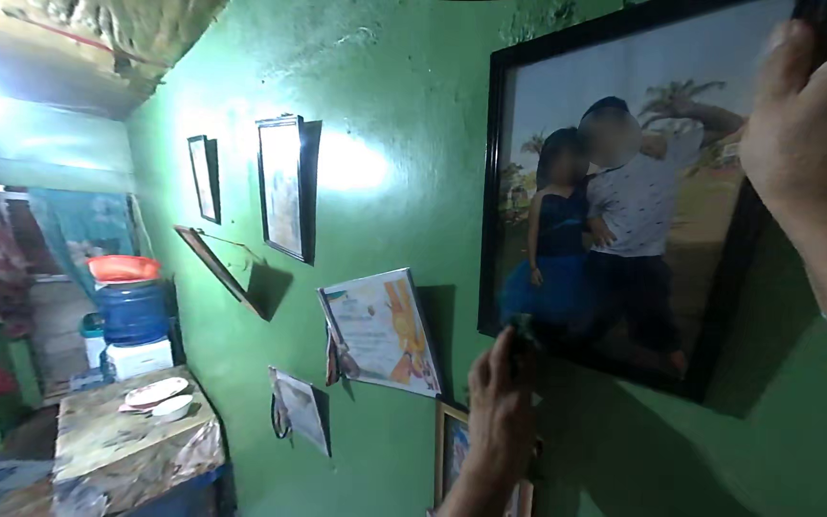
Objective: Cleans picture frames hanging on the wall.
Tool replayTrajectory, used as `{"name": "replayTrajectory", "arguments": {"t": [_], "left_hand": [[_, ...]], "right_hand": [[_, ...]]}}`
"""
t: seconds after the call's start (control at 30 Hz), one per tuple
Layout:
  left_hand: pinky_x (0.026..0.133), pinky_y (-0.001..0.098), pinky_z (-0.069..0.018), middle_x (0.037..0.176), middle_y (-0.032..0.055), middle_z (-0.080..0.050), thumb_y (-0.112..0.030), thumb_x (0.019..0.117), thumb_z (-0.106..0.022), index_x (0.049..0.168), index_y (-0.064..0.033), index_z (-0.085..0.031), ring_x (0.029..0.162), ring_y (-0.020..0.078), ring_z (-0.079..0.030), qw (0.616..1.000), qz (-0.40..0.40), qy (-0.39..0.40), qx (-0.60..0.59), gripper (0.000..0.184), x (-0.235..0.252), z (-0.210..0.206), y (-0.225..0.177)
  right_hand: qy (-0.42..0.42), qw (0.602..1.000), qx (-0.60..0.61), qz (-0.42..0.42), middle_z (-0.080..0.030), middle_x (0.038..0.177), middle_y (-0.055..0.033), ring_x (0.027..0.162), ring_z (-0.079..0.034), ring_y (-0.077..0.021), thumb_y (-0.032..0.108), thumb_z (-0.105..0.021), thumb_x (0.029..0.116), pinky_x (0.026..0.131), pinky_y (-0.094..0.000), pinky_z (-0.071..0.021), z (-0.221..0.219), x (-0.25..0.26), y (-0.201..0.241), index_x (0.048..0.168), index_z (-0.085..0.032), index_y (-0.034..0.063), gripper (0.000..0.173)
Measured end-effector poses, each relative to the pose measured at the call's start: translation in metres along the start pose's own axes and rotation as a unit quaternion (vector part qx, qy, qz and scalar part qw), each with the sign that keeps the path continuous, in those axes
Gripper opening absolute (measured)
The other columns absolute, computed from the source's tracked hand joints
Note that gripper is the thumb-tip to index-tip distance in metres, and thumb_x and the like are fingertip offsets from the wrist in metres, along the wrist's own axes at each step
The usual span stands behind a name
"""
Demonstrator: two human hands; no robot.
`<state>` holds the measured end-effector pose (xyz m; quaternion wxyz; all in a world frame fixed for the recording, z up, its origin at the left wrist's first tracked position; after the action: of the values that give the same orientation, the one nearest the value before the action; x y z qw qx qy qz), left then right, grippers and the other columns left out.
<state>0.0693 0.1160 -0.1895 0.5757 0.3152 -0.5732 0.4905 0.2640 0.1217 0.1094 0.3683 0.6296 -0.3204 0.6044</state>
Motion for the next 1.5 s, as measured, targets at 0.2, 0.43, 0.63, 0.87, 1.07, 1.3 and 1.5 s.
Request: {"name": "replayTrajectory", "arguments": {"t": [0.2, 0.43, 0.63, 0.87, 1.07, 1.3, 1.5], "left_hand": [[0.088, 0.0497, -0.0554, 0.137, 0.0227, -0.057, 0.007, 0.0876, -0.064, 0.126, -0.0041, -0.070, 0.114, 0.0418, -0.060, 0.995, 0.059, 0.033, 0.075, 0.040, 0.011, 0.006, 0.030], [0.085, 0.0520, -0.0555, 0.122, 0.0257, -0.061, 0.004, 0.0880, -0.062, 0.121, 0.0003, -0.070, 0.107, 0.0432, -0.062, 0.992, 0.111, 0.019, -0.052, 0.035, 0.021, 0.012, -0.012], [0.079, 0.0401, -0.0571, 0.112, 0.0222, -0.066, 0.004, 0.0794, -0.065, 0.113, -0.0037, -0.076, 0.096, 0.0353, -0.065, 0.986, 0.043, -0.008, -0.160, 0.036, 0.005, -0.006, -0.102], [0.095, 0.0207, -0.0465, 0.113, 0.0188, -0.058, -0.006, 0.0917, -0.056, 0.115, -0.0077, -0.072, 0.107, 0.0181, -0.056, 0.964, 0.013, -0.096, -0.249, 0.028, -0.033, -0.020, -0.129], [0.088, 0.0253, -0.0521, 0.110, 0.0210, -0.065, 0.001, 0.0848, -0.065, 0.105, -0.0092, -0.079, 0.100, 0.0247, -0.061, 0.981, 0.006, -0.078, -0.179, 0.027, -0.025, -0.018, -0.113], [0.087, 0.0412, -0.0559, 0.112, 0.0248, -0.067, 0.006, 0.0785, -0.065, 0.102, -0.0007, -0.079, 0.101, 0.0368, -0.065, 0.990, 0.069, -0.071, -0.103, 0.028, -0.021, 0.003, -0.039], [0.089, 0.0391, -0.0556, 0.133, 0.0258, -0.053, -0.002, 0.0967, -0.055, 0.128, 0.0056, -0.063, 0.112, 0.0291, -0.060, 0.959, 0.188, -0.151, -0.149, 0.033, 0.072, 0.035, 0.029]], "right_hand": [[-0.294, 0.945, -0.099, 0.104, -0.071, 0.109, -0.0102, 0.092, -0.068, -0.0242, 0.045, -0.033, 0.1071, 0.076, -0.0413, -0.0525, -0.034, 0.004, -0.021, 0.143, -0.060, 0.0184, 0.052], [-0.016, 0.999, 0.006, -0.051, -0.057, 0.140, -0.0260, 0.116, -0.063, -0.0394, 0.026, -0.042, 0.1077, 0.091, -0.0525, -0.0505, 0.008, -0.007, 0.017, 0.156, -0.042, 0.0091, 0.051], [-0.019, 0.999, -0.003, -0.049, -0.057, 0.138, -0.0247, 0.110, -0.065, -0.0362, 0.025, -0.043, 0.1079, 0.085, -0.0470, -0.0529, 0.009, -0.009, 0.018, 0.157, -0.041, 0.0103, 0.051], [-0.022, 0.999, -0.010, -0.043, -0.057, 0.136, -0.0273, 0.104, -0.067, -0.0372, 0.024, -0.043, 0.1080, 0.081, -0.0457, -0.0536, 0.009, -0.010, 0.020, 0.157, -0.040, 0.0093, 0.052], [-0.003, 1.000, 0.026, -0.014, -0.054, 0.143, -0.0283, 0.119, -0.061, -0.0420, 0.022, -0.041, 0.1086, 0.093, -0.0527, -0.0504, 0.010, -0.010, 0.018, 0.158, -0.037, 0.0041, 0.052], [0.020, 0.999, 0.040, 0.003, -0.048, 0.147, -0.0343, 0.131, -0.052, -0.0520, 0.026, -0.037, 0.1102, 0.102, -0.0652, -0.0415, 0.010, -0.009, 0.014, 0.161, -0.028, 0.0035, 0.056], [-0.181, 0.980, -0.031, 0.071, -0.062, 0.129, -0.0173, 0.106, -0.065, -0.0315, 0.048, -0.042, 0.1063, 0.083, -0.0464, -0.0533, -0.060, 0.011, -0.055, 0.159, -0.039, 0.0286, 0.056]]}}
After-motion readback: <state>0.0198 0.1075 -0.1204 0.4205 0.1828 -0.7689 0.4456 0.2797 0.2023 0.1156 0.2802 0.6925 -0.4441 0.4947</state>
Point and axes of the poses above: each hand's wrist, its own x-axis towards the middle knuckle, its own z-axis out of the back of the hand, y = z × x, the point moved 5 cm from there along x, towards the middle knuckle
